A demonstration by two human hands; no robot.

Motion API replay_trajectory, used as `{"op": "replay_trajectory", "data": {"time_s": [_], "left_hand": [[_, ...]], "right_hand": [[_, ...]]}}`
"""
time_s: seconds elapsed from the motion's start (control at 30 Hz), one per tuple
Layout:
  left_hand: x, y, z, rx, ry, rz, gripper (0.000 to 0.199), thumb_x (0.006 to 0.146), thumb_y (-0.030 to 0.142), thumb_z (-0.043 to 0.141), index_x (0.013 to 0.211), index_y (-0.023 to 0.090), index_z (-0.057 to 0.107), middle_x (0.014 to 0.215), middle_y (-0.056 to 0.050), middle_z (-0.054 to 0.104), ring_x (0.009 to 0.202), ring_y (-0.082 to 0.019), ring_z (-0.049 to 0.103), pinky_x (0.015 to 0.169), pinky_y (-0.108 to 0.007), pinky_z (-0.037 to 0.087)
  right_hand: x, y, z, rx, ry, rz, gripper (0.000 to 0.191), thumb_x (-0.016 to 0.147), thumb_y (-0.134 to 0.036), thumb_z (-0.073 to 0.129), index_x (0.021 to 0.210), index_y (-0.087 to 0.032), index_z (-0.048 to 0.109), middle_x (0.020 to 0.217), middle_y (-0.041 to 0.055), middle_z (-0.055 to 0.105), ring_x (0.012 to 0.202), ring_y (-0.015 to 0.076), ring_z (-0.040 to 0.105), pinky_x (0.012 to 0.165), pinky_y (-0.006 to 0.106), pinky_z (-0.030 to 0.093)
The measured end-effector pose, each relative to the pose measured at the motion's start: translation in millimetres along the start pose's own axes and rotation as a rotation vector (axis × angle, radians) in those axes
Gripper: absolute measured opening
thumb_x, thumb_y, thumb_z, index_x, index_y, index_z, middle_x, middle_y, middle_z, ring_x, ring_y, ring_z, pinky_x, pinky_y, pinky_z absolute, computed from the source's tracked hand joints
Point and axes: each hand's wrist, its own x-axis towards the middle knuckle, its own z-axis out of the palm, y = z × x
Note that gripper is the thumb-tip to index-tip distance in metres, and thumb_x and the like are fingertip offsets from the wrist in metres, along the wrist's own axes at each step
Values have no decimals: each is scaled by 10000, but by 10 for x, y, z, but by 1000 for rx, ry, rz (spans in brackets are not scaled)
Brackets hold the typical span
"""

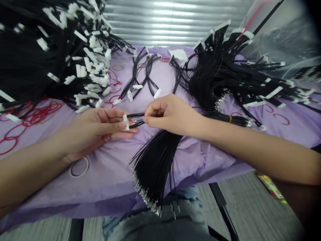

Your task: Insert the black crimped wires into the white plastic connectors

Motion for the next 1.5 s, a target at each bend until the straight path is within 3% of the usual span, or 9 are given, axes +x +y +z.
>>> {"op": "replay_trajectory", "data": {"time_s": [0.27, 0.67, 0.87, 1.1, 1.5], "left_hand": [[-5, -20, 70, 26, 62, 19, 158, 673, 14, 717, 802, 98, 682, 750, -67, 746, 666, -168, 730, 656, -186, 605], [6, -28, 89, 79, 61, -10, 211, 688, 7, 700, 863, 110, 639, 772, -70, 736, 723, -197, 736, 664, -191, 603], [-8, -10, 110, 130, 106, -11, 167, 762, -16, 621, 883, 98, 633, 742, -63, 726, 635, -150, 713, 619, -184, 600], [-20, 15, 174, 163, 138, -25, 164, 793, -41, 574, 891, 83, 617, 722, -57, 719, 655, -160, 725, 611, -179, 592], [-18, -12, 146, 179, 94, 24, 178, 778, -23, 603, 918, 83, 630, 807, -68, 751, 703, -185, 738, 644, -187, 599]], "right_hand": [[-16, -44, 71, -97, -2, -20, 136, 753, -198, 574, 666, -124, 647, 578, -53, 570, 544, -1, 441, 621, 177, 387], [-2, -25, 80, -192, -4, -91, 147, 745, -214, 563, 683, -125, 663, 640, -30, 584, 606, 33, 475, 630, 190, 351], [6, -44, 104, -269, -14, -109, 158, 749, -208, 563, 660, -116, 658, 622, -34, 559, 597, 25, 430, 633, 187, 313], [-18, -33, 124, -319, 25, -215, 152, 773, -169, 537, 725, -96, 661, 658, -28, 563, 606, 17, 405, 638, 184, 287], [-1, -34, 153, -339, -18, -157, 170, 793, -198, 543, 728, -100, 665, 656, -24, 543, 607, 27, 386, 648, 205, 265]]}}
